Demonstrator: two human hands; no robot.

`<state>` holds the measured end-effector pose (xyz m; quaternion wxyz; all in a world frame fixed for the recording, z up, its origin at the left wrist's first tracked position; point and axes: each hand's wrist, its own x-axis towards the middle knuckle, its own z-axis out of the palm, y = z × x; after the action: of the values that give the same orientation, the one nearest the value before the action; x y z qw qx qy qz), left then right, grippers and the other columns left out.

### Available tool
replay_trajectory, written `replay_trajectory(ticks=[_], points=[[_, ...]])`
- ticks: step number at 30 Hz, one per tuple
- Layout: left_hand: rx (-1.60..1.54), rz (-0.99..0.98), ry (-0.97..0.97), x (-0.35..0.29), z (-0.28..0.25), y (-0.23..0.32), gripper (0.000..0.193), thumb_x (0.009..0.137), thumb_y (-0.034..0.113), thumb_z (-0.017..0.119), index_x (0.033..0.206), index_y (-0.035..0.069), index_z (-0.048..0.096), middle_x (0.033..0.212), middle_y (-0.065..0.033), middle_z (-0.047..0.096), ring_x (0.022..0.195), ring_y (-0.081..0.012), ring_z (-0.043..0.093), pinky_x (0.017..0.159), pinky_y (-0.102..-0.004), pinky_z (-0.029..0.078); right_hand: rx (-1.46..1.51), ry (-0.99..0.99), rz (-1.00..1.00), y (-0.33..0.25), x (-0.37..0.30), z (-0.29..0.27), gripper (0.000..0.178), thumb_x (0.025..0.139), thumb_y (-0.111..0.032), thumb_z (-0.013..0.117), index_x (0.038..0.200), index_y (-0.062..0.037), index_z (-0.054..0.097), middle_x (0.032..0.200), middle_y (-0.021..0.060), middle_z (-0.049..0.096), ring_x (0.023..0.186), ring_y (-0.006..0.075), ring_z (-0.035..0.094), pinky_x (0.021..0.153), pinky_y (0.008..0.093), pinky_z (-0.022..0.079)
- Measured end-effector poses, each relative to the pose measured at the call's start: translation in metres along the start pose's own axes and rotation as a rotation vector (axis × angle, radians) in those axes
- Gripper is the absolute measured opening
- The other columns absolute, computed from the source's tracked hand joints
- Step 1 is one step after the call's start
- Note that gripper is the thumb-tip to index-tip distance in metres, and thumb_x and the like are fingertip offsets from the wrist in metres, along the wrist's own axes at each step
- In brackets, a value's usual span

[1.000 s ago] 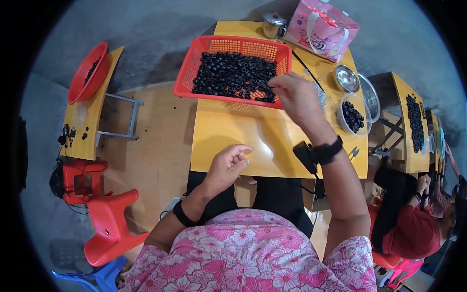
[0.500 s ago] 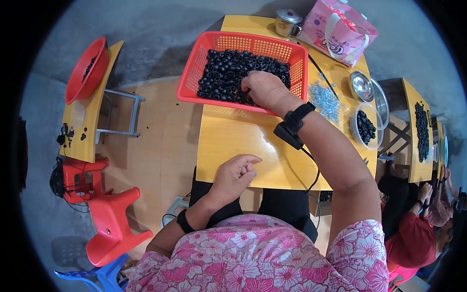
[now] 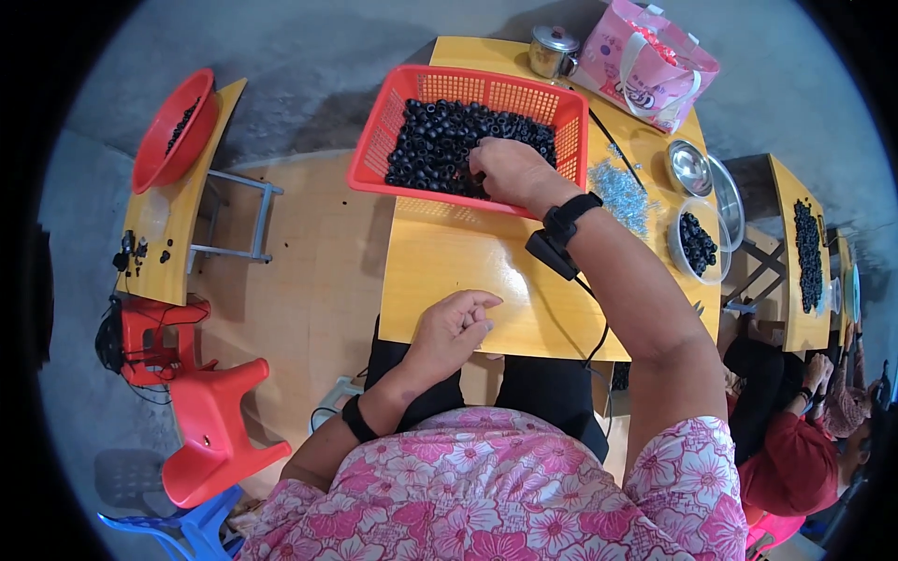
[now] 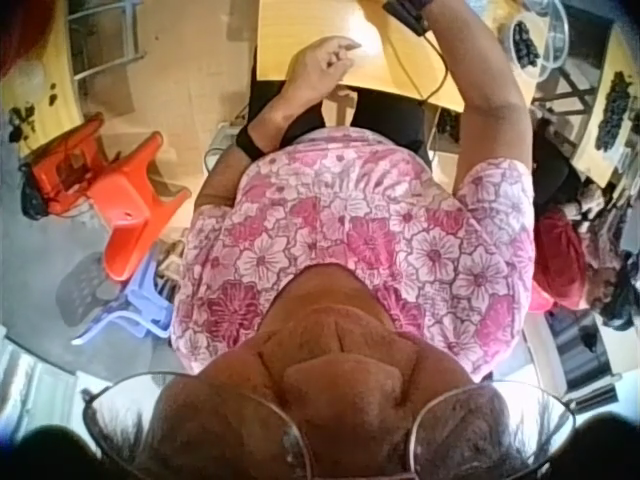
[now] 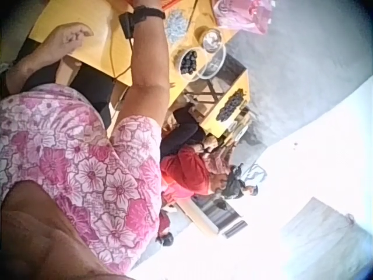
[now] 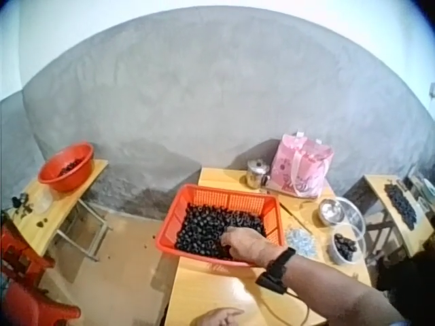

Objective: Sorting small black plastic or rubber components on a workbench from a central container into different piles or trays.

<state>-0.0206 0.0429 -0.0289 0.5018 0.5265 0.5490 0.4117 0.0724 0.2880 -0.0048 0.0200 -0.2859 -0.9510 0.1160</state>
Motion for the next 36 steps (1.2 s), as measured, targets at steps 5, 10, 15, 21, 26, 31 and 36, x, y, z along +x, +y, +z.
replay_trajectory(ticks=[5,10,15,21,26,31,36], points=[[-0.074,-0.165,-0.017,0.000,0.002,0.009,0.029,0.085,0.001,0.059,0.114,0.000,0.059,0.078,-0.0006,0.053,0.065,-0.0070,0.054,0.064,-0.0211,0.046,0.191,0.141,0.052,0.009,-0.018,-0.012,0.018,0.073,0.001,0.059,0.091,-0.0017,0.064,0.087,0.0130,0.062,0.085,0.0289,0.063,0.076,0.0367,0.052],[-0.259,-0.015,0.154,0.039,-0.002,0.015,0.032,0.088,0.003,0.057,0.120,0.002,0.057,0.090,-0.0001,0.054,0.071,-0.0069,0.056,0.067,-0.0213,0.047,0.360,0.167,0.131,0.013,-0.033,-0.008,0.013,0.077,-0.002,0.059,0.088,-0.0015,0.066,0.086,0.0152,0.065,0.084,0.0290,0.064,0.077,0.0357,0.052],[-0.383,0.051,0.163,0.067,-0.011,0.041,0.031,0.090,0.004,0.055,0.121,0.003,0.056,0.096,-0.0004,0.053,0.076,-0.0066,0.056,0.071,-0.0208,0.048,0.339,0.312,0.136,0.002,-0.029,-0.008,0.017,0.076,-0.002,0.057,0.089,-0.0038,0.067,0.094,0.0154,0.066,0.088,0.0326,0.064,0.079,0.0386,0.052],[-0.302,-0.034,-0.042,0.038,-0.004,0.010,0.029,0.090,0.002,0.054,0.119,0.002,0.057,0.093,0.0014,0.051,0.075,-0.0048,0.052,0.071,-0.0197,0.045,0.509,0.070,-0.137,-0.001,-0.019,-0.007,0.033,0.072,0.009,0.061,0.101,-0.0056,0.067,0.098,0.0084,0.064,0.090,0.0222,0.064,0.079,0.0306,0.052],[-0.349,-0.172,-0.054,0.014,-0.005,-0.003,0.029,0.089,0.001,0.055,0.118,0.001,0.058,0.090,0.0012,0.051,0.076,-0.0045,0.051,0.072,-0.0191,0.045,0.378,-0.209,-0.077,0.009,-0.012,-0.006,0.028,0.070,0.004,0.065,0.093,-0.0094,0.070,0.087,0.0077,0.065,0.081,0.0225,0.064,0.075,0.0315,0.051],[-0.414,-0.191,-0.031,0.007,-0.010,-0.010,0.028,0.090,0.001,0.056,0.118,0.001,0.058,0.092,0.0010,0.052,0.079,-0.0048,0.052,0.074,-0.0200,0.046,0.254,-0.288,-0.051,0.005,-0.010,-0.010,0.022,0.069,-0.001,0.067,0.088,-0.0108,0.070,0.077,0.0062,0.065,0.076,0.0222,0.065,0.068,0.0337,0.050],[-0.418,-0.188,-0.015,0.008,-0.006,-0.011,0.031,0.087,0.000,0.055,0.117,0.001,0.058,0.089,0.0012,0.050,0.075,-0.0051,0.051,0.061,-0.0202,0.055,0.154,-0.280,-0.048,0.000,-0.013,-0.015,0.020,0.069,-0.004,0.068,0.087,-0.0110,0.069,0.079,0.0073,0.067,0.075,0.0231,0.065,0.066,0.0341,0.050]])
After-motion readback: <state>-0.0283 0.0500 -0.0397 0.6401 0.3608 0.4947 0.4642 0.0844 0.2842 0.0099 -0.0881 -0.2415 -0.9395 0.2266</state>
